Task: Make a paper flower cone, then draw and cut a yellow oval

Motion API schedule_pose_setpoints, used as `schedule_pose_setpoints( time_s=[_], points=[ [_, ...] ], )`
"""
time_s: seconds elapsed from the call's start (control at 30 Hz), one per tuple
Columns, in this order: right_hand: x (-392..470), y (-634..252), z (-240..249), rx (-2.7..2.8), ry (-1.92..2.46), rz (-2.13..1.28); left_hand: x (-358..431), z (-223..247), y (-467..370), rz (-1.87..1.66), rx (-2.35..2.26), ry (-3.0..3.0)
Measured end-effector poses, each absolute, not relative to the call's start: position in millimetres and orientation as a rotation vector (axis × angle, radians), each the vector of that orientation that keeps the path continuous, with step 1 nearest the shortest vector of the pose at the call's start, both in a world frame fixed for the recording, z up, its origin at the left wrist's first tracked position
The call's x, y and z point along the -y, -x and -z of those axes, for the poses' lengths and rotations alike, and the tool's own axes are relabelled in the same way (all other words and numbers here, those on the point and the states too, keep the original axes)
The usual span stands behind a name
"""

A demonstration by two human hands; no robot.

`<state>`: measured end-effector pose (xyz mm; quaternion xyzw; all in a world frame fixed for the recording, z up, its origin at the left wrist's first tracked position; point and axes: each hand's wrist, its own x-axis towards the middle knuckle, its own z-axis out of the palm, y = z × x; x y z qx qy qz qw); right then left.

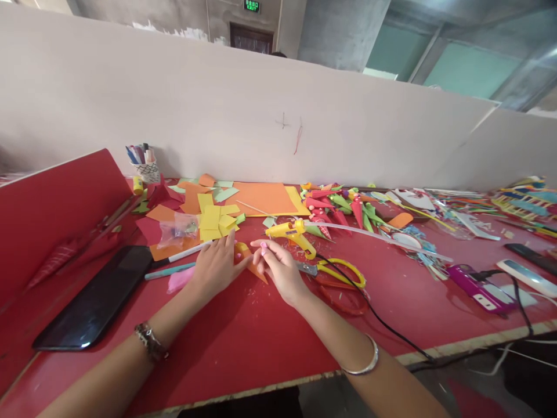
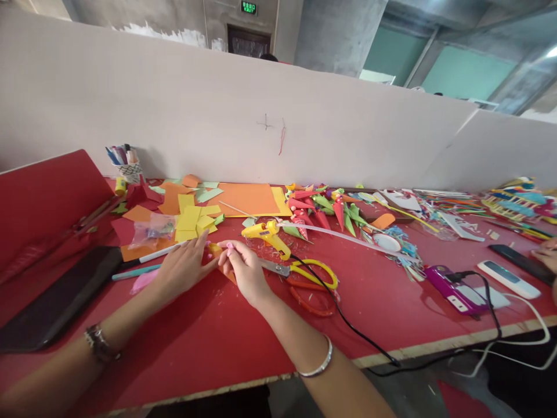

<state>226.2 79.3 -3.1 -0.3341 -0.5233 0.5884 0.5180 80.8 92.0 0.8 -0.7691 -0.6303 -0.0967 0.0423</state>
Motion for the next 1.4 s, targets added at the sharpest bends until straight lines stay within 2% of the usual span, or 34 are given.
schedule_pose_setpoints(
  time_s=[0.27, 0.5, 0.9, 1.1, 1.23, 1.4],
  points=[
    [-76.5, -225.0, 5.9, 1.224, 0.748, -1.466, -94.9, 6.4, -76.5, 0.554, 1.855, 2.531],
    [-72.4, -224.5, 4.1, 1.137, 0.690, -1.568, -96.4, 14.0, -76.0, 1.118, 1.751, 2.646],
    [-74.3, -228.9, 7.5, 1.119, 0.649, -1.686, -87.8, -0.7, -75.5, 1.290, 1.788, 2.557],
    [-71.0, -224.3, 0.9, 1.330, 0.822, -1.489, -87.7, 3.0, -78.9, 1.523, 1.818, 2.647],
    [-69.2, -222.2, -2.8, 1.389, 0.820, -1.398, -89.9, 3.5, -79.3, 1.683, 2.042, 2.664],
    [-69.2, -222.9, -3.7, 1.428, 0.823, -1.326, -88.3, -6.1, -77.4, 2.200, 2.541, 2.414]
  ],
)
